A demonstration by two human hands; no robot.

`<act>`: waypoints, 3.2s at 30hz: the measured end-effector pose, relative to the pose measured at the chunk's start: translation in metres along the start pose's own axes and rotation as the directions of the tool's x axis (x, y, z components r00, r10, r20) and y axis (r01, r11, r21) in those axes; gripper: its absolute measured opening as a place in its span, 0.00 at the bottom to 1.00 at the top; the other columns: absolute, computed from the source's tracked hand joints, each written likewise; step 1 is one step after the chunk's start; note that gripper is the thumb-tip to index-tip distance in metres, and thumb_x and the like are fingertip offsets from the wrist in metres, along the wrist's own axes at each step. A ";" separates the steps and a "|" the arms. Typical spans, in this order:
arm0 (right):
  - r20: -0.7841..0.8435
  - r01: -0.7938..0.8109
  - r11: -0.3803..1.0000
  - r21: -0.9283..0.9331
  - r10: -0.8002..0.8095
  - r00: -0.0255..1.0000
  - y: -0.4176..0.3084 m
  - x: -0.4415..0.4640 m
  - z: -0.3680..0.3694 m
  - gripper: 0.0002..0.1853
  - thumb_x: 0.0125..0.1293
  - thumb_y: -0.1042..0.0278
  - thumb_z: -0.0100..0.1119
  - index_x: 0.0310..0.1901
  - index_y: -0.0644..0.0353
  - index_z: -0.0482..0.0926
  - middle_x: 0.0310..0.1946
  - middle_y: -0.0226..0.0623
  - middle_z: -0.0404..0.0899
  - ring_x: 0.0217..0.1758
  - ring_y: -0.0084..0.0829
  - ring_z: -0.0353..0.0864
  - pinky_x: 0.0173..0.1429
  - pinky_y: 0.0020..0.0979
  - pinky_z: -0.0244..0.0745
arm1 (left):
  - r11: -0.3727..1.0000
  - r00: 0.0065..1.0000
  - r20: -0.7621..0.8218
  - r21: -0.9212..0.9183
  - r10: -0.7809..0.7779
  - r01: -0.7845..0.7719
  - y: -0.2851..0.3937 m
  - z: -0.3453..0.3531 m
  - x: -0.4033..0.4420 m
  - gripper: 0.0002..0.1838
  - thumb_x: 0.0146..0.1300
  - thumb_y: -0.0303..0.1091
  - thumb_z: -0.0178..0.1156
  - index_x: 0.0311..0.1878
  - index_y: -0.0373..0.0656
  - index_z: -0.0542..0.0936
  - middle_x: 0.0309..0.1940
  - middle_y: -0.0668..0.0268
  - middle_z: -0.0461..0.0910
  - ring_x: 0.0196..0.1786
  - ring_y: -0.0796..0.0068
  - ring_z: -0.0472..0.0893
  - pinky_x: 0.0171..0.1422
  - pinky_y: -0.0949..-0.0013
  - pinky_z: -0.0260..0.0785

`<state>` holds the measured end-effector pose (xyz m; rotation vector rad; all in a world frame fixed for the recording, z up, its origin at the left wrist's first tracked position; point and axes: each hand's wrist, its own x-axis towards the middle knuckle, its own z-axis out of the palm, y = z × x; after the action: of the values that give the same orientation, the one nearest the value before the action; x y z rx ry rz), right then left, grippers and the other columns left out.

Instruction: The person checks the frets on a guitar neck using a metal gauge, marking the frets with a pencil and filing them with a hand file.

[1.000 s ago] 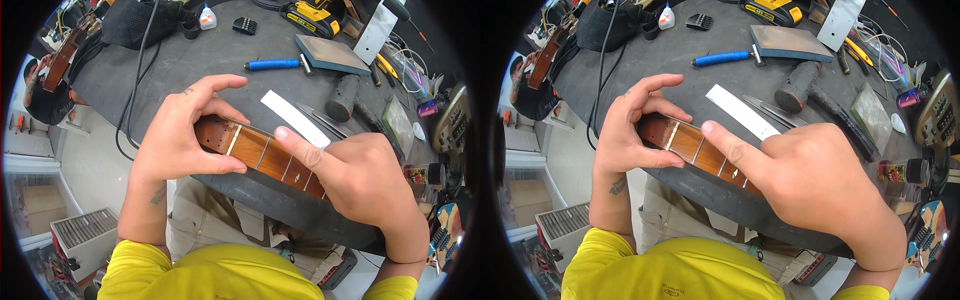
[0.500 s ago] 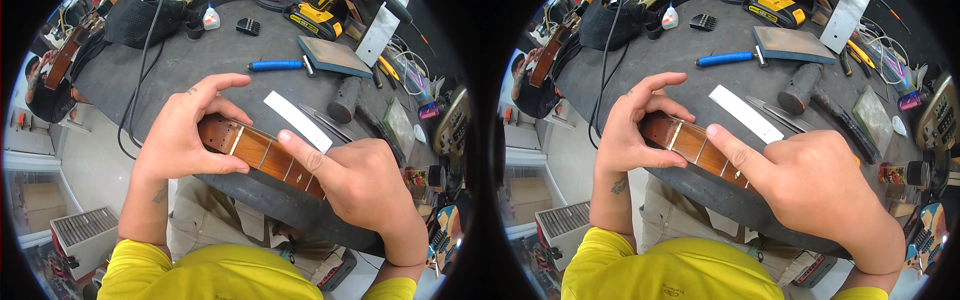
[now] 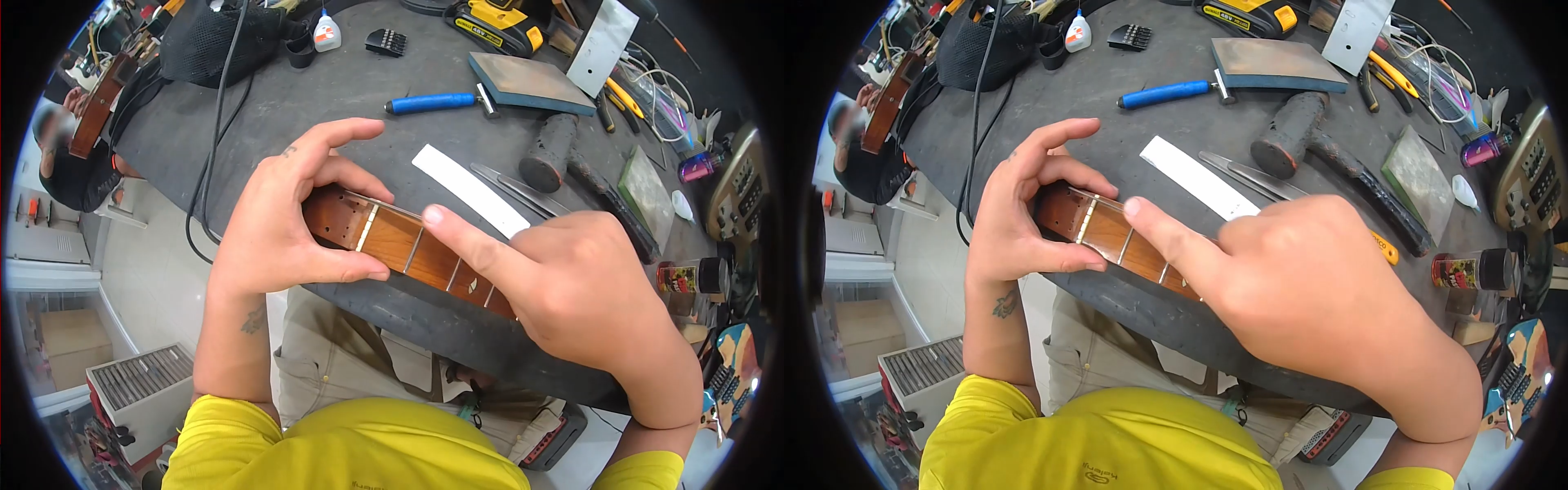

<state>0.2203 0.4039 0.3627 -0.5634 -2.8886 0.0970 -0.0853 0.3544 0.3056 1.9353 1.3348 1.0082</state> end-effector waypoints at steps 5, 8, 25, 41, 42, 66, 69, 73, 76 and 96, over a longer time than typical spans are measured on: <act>0.044 -0.005 1.000 -0.002 0.005 0.999 -0.001 0.001 -0.002 0.39 0.60 0.70 0.70 0.77 0.49 0.83 0.18 0.30 0.77 0.20 0.36 0.79 0.27 0.38 0.73 | 0.996 0.998 0.004 -0.071 -0.062 0.062 0.003 0.000 -0.002 0.66 0.36 0.43 0.97 0.81 0.36 0.73 0.47 0.61 0.94 0.51 0.77 0.88 0.61 0.74 0.75; 0.005 -0.003 1.000 -0.013 0.003 1.000 0.001 -0.001 0.001 0.39 0.60 0.69 0.70 0.77 0.48 0.83 0.17 0.29 0.76 0.19 0.36 0.79 0.27 0.38 0.73 | 0.996 0.999 0.007 -0.079 -0.045 0.045 0.000 0.002 0.000 0.66 0.35 0.43 0.97 0.81 0.36 0.73 0.47 0.61 0.94 0.51 0.78 0.89 0.60 0.74 0.76; 0.007 0.012 1.000 -0.023 -0.012 1.000 0.004 -0.006 -0.002 0.38 0.61 0.69 0.69 0.77 0.47 0.83 0.18 0.31 0.78 0.19 0.35 0.79 0.25 0.38 0.73 | 0.993 0.998 0.013 -0.100 -0.057 0.058 0.001 0.002 0.001 0.66 0.34 0.42 0.98 0.80 0.35 0.73 0.47 0.60 0.94 0.53 0.76 0.89 0.63 0.75 0.77; 0.040 -0.025 1.000 0.017 0.025 0.999 0.005 -0.011 -0.006 0.37 0.61 0.70 0.69 0.76 0.49 0.84 0.18 0.29 0.78 0.20 0.35 0.81 0.27 0.37 0.76 | 0.996 0.999 0.024 -0.080 -0.039 0.040 -0.002 0.001 0.000 0.66 0.33 0.40 0.97 0.80 0.34 0.72 0.47 0.60 0.94 0.53 0.76 0.90 0.61 0.75 0.78; 0.006 -0.015 1.000 0.025 0.014 1.000 0.005 -0.013 -0.004 0.37 0.61 0.70 0.69 0.76 0.49 0.84 0.18 0.29 0.78 0.20 0.34 0.81 0.27 0.37 0.76 | 0.998 1.000 0.012 -0.069 -0.006 0.007 -0.003 0.001 0.000 0.67 0.33 0.40 0.98 0.80 0.34 0.72 0.47 0.59 0.94 0.53 0.76 0.90 0.61 0.75 0.78; 0.010 -0.007 1.000 0.000 0.007 1.000 0.004 -0.013 -0.002 0.38 0.61 0.71 0.69 0.77 0.49 0.83 0.19 0.32 0.79 0.21 0.37 0.81 0.28 0.39 0.76 | 0.995 0.999 0.021 -0.095 -0.037 0.039 -0.002 0.000 0.000 0.66 0.33 0.39 0.98 0.80 0.35 0.72 0.49 0.59 0.94 0.53 0.78 0.89 0.61 0.76 0.77; 0.013 -0.005 1.000 0.003 0.005 1.000 0.005 -0.010 -0.001 0.38 0.61 0.71 0.69 0.77 0.49 0.83 0.19 0.31 0.79 0.21 0.37 0.82 0.28 0.39 0.76 | 0.981 0.993 0.019 -0.152 -0.119 0.120 0.003 0.001 0.000 0.66 0.33 0.39 0.98 0.80 0.35 0.73 0.49 0.60 0.94 0.52 0.78 0.89 0.62 0.75 0.76; 0.015 -0.017 1.000 0.006 0.017 1.000 0.004 -0.009 -0.003 0.38 0.61 0.71 0.69 0.77 0.49 0.84 0.19 0.31 0.79 0.21 0.36 0.82 0.29 0.38 0.77 | 0.992 0.997 0.028 -0.101 -0.075 0.077 0.001 0.000 0.001 0.66 0.33 0.40 0.98 0.80 0.35 0.73 0.49 0.59 0.94 0.52 0.78 0.88 0.62 0.75 0.76; 0.008 -0.003 1.000 -0.009 0.003 1.000 0.004 -0.009 -0.010 0.38 0.61 0.74 0.67 0.76 0.48 0.84 0.19 0.30 0.79 0.21 0.36 0.82 0.28 0.38 0.76 | 1.000 0.999 0.037 -0.020 0.000 0.001 -0.002 -0.002 0.001 0.65 0.35 0.41 0.98 0.79 0.35 0.73 0.48 0.59 0.95 0.51 0.79 0.89 0.59 0.76 0.77; -0.157 0.022 0.996 0.088 -0.008 0.988 0.005 -0.005 -0.002 0.34 0.54 0.83 0.71 0.67 0.53 0.89 0.25 0.32 0.66 0.22 0.37 0.72 0.26 0.40 0.68 | 1.000 0.999 0.044 -0.002 -0.031 0.031 -0.001 -0.004 0.000 0.64 0.36 0.41 0.97 0.79 0.36 0.74 0.48 0.60 0.95 0.53 0.78 0.89 0.60 0.76 0.78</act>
<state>0.2271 0.4073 0.3637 -0.5095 -2.7204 0.1710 -0.0890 0.3551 0.3070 1.9182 1.3339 0.9462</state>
